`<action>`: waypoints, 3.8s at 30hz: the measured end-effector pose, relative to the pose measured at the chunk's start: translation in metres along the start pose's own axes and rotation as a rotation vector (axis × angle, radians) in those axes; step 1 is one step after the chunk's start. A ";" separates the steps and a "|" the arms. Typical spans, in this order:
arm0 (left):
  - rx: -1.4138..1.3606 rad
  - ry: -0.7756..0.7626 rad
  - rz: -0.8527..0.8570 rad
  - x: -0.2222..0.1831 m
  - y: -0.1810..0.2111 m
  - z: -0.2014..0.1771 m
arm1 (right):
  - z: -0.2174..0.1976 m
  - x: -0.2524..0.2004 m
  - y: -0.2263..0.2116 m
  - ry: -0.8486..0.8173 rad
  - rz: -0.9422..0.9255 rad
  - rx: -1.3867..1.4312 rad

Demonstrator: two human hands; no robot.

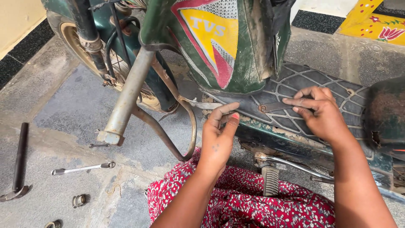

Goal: The person kneels beside a green TVS moped and uses a flat metal blade to scrape along the seam and edge of the floorboard panel, working the blade back and forth to remove debris and rust from the panel edge while steadying the panel with the other hand.

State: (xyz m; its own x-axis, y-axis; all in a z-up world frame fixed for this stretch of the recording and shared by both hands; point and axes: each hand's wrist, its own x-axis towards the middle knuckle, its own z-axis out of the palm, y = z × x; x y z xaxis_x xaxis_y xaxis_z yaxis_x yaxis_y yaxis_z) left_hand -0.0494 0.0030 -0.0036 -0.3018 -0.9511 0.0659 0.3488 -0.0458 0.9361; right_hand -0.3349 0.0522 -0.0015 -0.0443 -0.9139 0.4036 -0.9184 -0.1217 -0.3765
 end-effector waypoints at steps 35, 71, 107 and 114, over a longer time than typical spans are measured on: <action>-0.005 0.004 0.010 -0.002 -0.004 0.001 | -0.011 0.012 0.009 -0.091 -0.095 -0.031; -0.077 0.057 0.011 -0.010 -0.007 -0.011 | -0.003 -0.084 -0.092 0.108 0.098 -0.298; 0.007 0.102 -0.136 -0.013 -0.022 -0.046 | 0.086 0.015 -0.205 0.272 -0.109 -0.501; -0.096 0.193 -0.074 0.002 -0.018 -0.047 | 0.111 0.067 -0.187 0.298 -0.163 -0.576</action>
State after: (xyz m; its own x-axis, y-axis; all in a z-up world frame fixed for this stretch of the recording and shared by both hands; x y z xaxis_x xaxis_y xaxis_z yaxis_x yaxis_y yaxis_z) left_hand -0.0147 -0.0119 -0.0364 -0.1582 -0.9843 -0.0779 0.4176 -0.1382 0.8980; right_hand -0.1223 -0.0291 0.0035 0.0824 -0.7451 0.6618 -0.9821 0.0523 0.1812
